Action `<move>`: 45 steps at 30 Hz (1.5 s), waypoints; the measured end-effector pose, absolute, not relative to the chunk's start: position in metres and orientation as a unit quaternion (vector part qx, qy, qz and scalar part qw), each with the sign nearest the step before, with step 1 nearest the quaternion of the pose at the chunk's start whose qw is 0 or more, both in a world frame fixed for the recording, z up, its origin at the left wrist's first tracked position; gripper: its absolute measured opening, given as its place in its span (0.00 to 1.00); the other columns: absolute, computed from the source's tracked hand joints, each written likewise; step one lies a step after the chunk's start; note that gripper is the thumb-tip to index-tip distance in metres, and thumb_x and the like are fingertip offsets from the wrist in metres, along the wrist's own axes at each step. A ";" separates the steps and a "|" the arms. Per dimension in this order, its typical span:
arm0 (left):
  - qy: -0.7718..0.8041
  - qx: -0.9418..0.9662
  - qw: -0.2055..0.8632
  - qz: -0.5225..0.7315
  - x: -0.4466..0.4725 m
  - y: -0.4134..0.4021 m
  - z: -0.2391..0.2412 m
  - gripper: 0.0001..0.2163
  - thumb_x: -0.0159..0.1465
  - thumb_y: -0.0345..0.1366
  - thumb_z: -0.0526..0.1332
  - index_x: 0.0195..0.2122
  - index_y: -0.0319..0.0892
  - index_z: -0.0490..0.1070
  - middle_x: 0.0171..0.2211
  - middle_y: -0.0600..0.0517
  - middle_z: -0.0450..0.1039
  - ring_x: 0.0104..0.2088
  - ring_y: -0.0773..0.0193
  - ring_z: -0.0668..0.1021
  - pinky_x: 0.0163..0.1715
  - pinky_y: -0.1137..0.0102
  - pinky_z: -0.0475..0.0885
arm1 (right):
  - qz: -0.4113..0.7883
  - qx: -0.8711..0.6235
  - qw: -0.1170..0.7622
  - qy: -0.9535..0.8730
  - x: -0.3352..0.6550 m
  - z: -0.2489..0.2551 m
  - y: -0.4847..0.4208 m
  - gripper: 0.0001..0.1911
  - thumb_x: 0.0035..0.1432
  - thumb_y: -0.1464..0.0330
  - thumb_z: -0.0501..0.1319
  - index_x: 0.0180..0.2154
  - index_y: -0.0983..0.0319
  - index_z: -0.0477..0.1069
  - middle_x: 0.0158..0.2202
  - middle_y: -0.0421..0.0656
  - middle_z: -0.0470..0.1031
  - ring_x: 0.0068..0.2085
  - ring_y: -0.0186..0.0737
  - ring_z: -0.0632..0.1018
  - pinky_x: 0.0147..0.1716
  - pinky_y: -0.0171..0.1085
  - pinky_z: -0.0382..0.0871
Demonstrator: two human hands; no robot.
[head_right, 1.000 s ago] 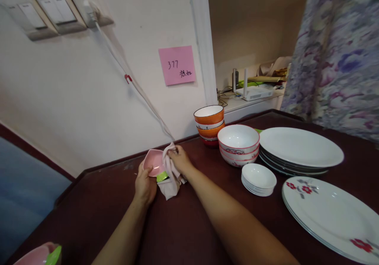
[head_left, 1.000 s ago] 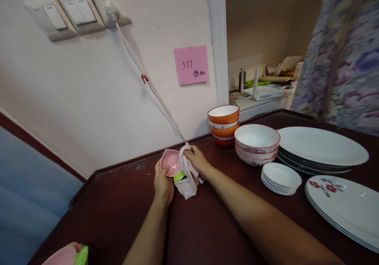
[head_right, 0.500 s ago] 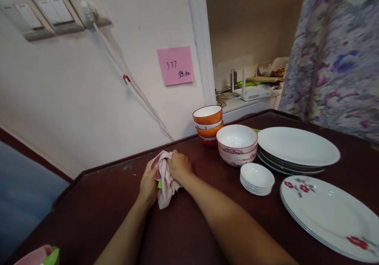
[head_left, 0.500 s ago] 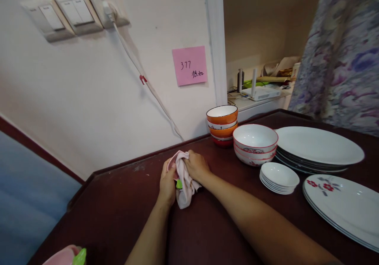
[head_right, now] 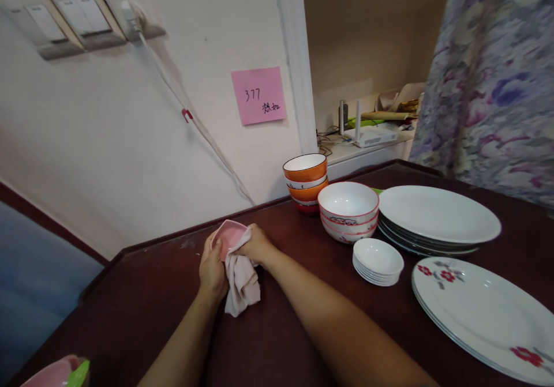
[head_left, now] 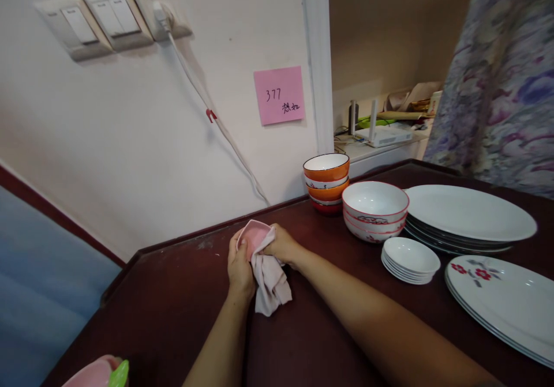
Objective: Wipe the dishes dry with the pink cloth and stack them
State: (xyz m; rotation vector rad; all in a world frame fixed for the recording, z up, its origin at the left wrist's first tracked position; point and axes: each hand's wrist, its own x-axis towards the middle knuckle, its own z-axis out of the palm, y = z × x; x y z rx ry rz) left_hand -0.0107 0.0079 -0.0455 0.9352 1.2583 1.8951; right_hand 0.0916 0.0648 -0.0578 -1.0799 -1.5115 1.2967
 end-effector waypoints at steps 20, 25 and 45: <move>0.441 0.181 0.471 0.742 -0.021 0.015 -0.045 0.11 0.64 0.36 0.59 0.46 0.41 0.72 0.38 0.47 0.77 0.35 0.62 0.80 0.41 0.64 0.76 | 0.534 -0.445 0.591 -0.409 0.112 -0.039 0.090 0.21 0.59 0.54 0.46 0.33 0.61 0.70 0.27 0.41 0.76 0.31 0.40 0.77 0.30 0.35 0.68; 0.417 0.132 0.505 0.744 -0.024 0.013 -0.039 0.08 0.64 0.30 0.57 0.41 0.33 0.72 0.34 0.43 0.77 0.30 0.61 0.80 0.37 0.61 0.78 | 0.583 -0.378 0.687 -0.213 0.123 -0.040 0.098 0.14 0.52 0.56 0.55 0.29 0.60 0.66 0.23 0.39 0.73 0.29 0.39 0.76 0.28 0.34 0.68; 0.503 0.343 0.415 0.676 -0.012 0.011 -0.045 0.18 0.53 0.40 0.66 0.45 0.44 0.71 0.33 0.53 0.76 0.32 0.63 0.78 0.38 0.67 0.72 | 0.715 -0.217 0.501 -0.437 0.082 -0.004 0.035 0.10 0.48 0.68 0.58 0.32 0.63 0.76 0.27 0.39 0.77 0.33 0.38 0.76 0.37 0.34 0.68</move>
